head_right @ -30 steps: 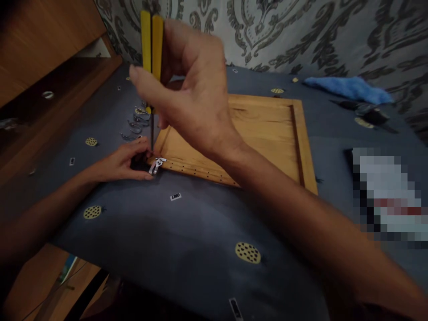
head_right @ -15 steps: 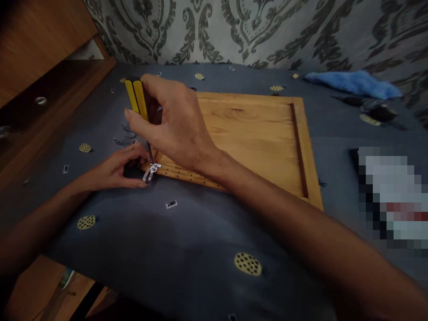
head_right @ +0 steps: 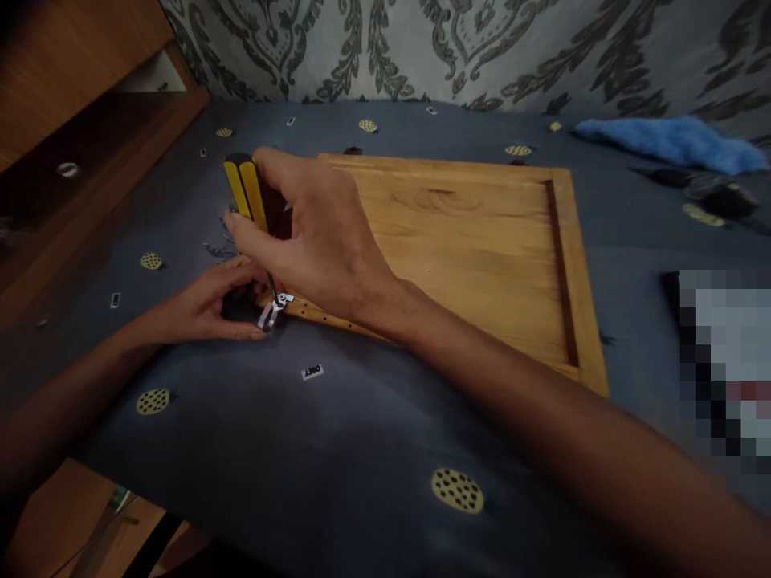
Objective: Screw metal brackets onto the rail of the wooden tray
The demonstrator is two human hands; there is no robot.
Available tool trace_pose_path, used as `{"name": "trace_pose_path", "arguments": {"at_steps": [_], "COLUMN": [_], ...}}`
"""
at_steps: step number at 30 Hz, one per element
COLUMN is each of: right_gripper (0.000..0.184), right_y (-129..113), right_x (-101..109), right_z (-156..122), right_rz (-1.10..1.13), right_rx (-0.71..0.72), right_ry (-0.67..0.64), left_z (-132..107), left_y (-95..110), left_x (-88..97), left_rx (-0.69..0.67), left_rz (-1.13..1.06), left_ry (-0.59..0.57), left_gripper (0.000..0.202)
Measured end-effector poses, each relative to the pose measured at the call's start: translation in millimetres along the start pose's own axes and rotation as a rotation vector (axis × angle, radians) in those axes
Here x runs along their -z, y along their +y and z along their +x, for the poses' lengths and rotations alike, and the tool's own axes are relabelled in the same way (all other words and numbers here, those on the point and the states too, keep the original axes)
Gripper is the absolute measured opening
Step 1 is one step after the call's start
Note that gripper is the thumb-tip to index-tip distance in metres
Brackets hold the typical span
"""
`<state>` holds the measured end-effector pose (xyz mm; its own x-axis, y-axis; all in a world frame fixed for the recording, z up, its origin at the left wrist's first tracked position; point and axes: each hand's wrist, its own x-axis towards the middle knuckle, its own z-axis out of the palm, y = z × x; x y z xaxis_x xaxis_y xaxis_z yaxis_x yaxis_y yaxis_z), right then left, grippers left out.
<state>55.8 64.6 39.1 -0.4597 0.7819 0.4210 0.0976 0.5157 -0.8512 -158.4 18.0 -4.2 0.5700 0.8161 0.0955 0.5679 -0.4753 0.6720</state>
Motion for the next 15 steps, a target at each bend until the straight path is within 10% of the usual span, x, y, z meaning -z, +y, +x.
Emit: {"name": "trace_pose_path", "arguments": {"at_steps": [15], "right_gripper": [0.024], "right_y": [-8], "right_x": [9], "right_z": [1], "right_rz": [-0.151], "right_rx": [0.193], "right_ry": [-0.164], "left_z": [0], "left_y": [-3], "left_x": [0.2], "left_rx": [-0.016], "left_rz": [0.031], "left_ry": [0.014], "left_gripper": [0.047]}}
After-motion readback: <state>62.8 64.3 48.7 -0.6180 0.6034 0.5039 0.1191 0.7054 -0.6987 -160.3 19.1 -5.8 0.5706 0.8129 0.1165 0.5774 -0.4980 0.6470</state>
